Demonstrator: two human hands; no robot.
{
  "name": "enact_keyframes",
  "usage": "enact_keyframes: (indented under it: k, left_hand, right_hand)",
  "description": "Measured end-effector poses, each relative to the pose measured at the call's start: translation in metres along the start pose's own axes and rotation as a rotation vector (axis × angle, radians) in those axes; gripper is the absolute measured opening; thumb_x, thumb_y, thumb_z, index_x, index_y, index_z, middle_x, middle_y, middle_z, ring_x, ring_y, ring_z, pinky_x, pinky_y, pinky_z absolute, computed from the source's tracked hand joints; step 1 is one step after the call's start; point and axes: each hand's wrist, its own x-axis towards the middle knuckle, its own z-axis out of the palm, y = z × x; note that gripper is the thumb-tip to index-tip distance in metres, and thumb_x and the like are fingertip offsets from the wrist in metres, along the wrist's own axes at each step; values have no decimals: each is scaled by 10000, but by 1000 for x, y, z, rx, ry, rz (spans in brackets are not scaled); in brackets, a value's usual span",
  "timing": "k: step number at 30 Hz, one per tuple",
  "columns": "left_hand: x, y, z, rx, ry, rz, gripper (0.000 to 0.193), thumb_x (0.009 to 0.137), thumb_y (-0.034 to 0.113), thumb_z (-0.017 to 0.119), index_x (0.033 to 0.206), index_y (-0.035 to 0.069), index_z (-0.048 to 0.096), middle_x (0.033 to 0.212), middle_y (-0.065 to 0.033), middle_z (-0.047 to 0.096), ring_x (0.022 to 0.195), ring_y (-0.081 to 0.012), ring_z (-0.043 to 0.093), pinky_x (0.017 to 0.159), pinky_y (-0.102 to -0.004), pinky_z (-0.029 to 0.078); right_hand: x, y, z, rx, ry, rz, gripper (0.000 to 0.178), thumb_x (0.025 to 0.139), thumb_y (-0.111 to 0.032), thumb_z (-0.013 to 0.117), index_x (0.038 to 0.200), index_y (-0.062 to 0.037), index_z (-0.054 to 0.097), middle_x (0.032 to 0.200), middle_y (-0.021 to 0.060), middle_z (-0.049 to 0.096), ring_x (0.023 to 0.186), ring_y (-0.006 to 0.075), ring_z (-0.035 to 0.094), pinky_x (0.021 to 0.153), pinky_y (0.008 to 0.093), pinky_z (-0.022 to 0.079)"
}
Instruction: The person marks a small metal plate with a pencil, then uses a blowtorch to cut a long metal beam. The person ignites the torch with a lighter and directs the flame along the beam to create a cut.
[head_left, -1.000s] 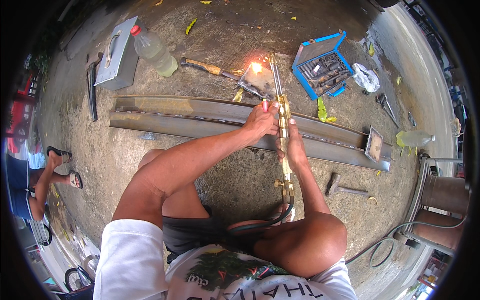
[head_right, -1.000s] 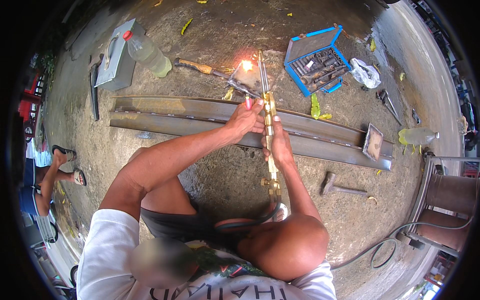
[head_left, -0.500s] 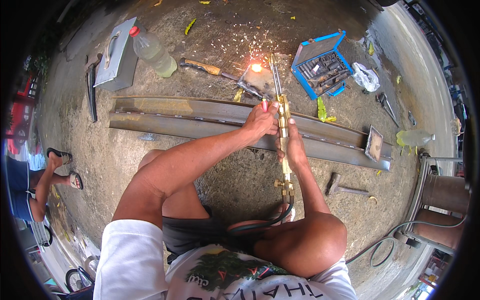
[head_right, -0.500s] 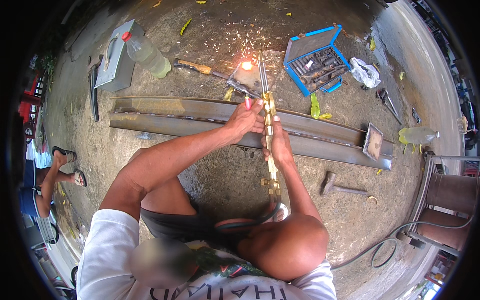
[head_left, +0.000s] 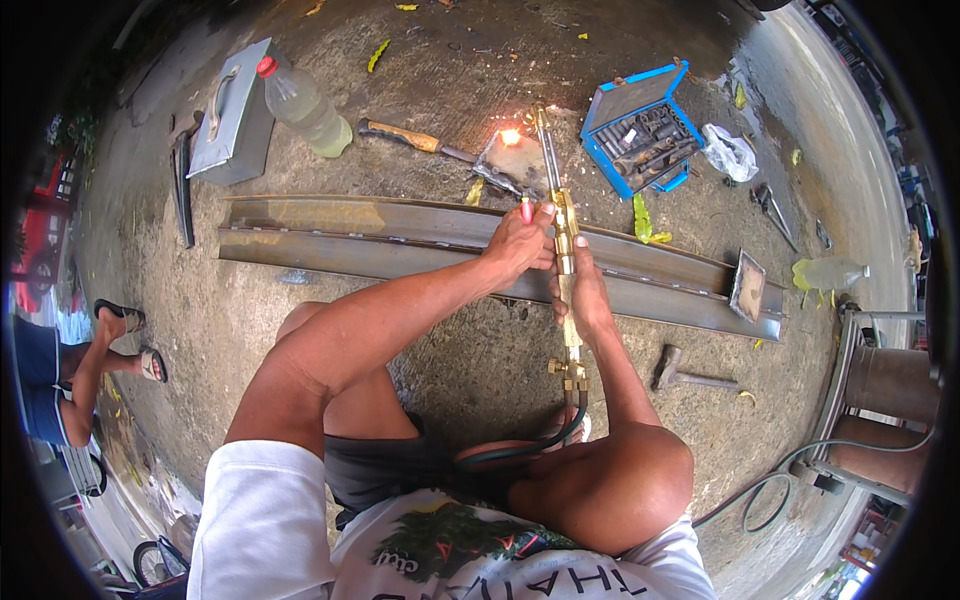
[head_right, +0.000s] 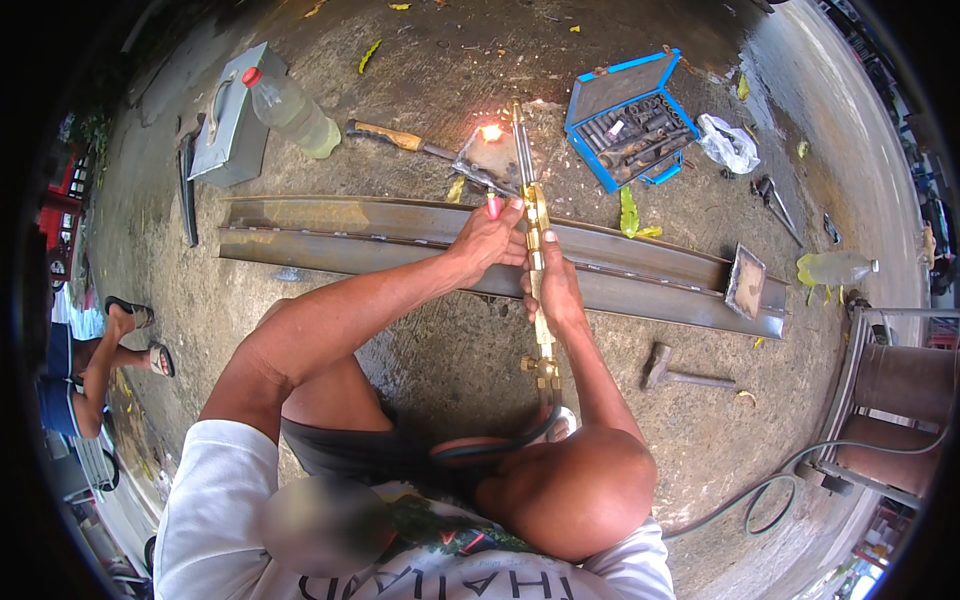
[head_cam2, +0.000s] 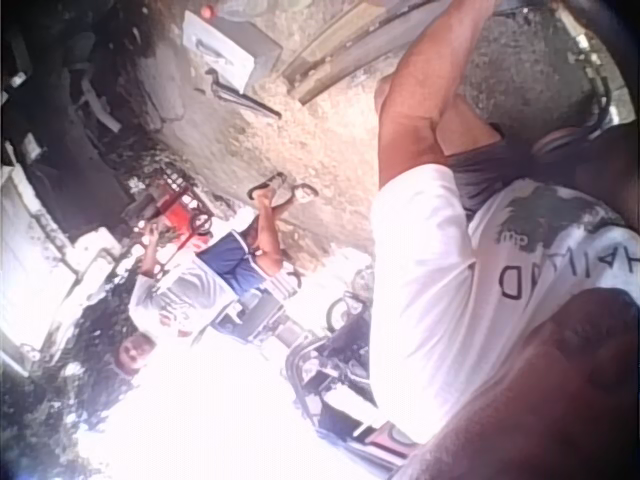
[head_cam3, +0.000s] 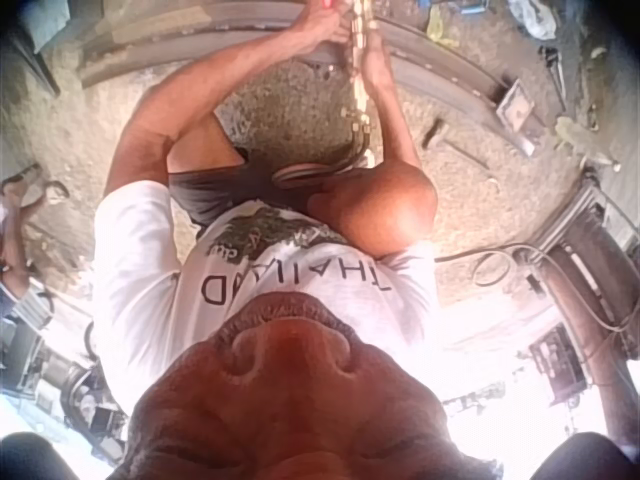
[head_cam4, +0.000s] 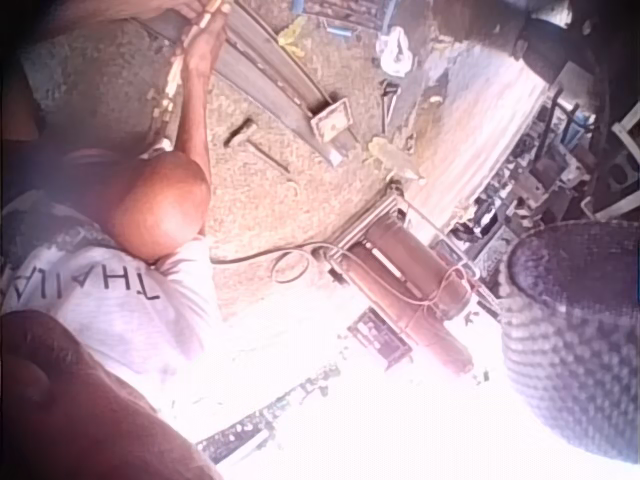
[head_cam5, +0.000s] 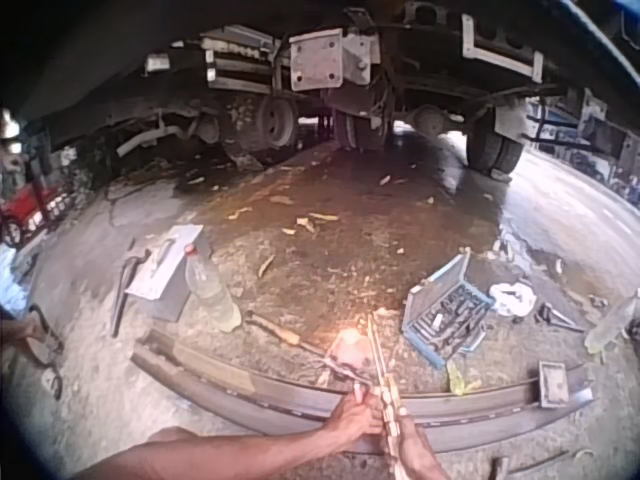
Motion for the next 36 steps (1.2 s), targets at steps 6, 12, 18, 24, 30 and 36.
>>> enact_keyframes:
  k: [6, 12, 18, 24, 30, 36]
  left_hand:
    - [4, -4, -1, -7, 9, 8, 507, 1078, 425, 415, 1298, -29, 464, 1075, -312, 654, 951, -383, 709, 809, -443, 612]
    - [3, -6, -3, -20, -24, 28, 537, 1074, 432, 423, 1328, -41, 432, 1090, -340, 640, 957, -408, 706, 801, -452, 615]
    - [3, -6, -3, -16, -18, 29, 546, 1074, 435, 421, 1343, -40, 422, 1086, -343, 640, 950, -409, 709, 798, -452, 617]
    - [3, -4, -2, -12, -11, 18, 544, 1075, 435, 420, 1337, -42, 425, 1089, -345, 640, 959, -413, 707, 804, -454, 617]
    - [3, -4, -3, -10, -7, 23, 538, 1075, 431, 422, 1318, -48, 438, 1090, -347, 641, 963, -416, 706, 807, -458, 617]
    - [2, -1, -1, -8, 2, -11, 480, 1083, 430, 400, 1275, -3, 479, 1105, -322, 640, 1004, -400, 696, 864, -461, 600]
  right_hand:
    - [-2, -2, 1, -15, 1, 7, 644, 1026, -655, 270, 952, -65, 518, 613, 24, 471, 399, 127, 418, 357, 303, 360]
    - [1, 1, -1, -9, 3, 18, 654, 1022, -663, 275, 949, -59, 516, 613, 24, 465, 397, 127, 413, 356, 300, 359]
    - [0, 0, 0, -4, 9, 21, 657, 1017, -670, 283, 952, -58, 515, 618, 25, 465, 398, 126, 412, 356, 298, 354]
    - [0, -1, 0, -12, 0, 20, 657, 1014, -673, 293, 957, -58, 516, 622, 26, 469, 401, 124, 412, 356, 297, 353]
    - [1, -1, 1, -18, 10, 19, 665, 1006, -686, 299, 950, -61, 520, 627, 25, 471, 406, 123, 415, 359, 297, 353]
    - [2, -1, 1, -10, 10, 21, 672, 997, -698, 310, 933, -65, 524, 628, 26, 473, 406, 126, 417, 362, 300, 353]
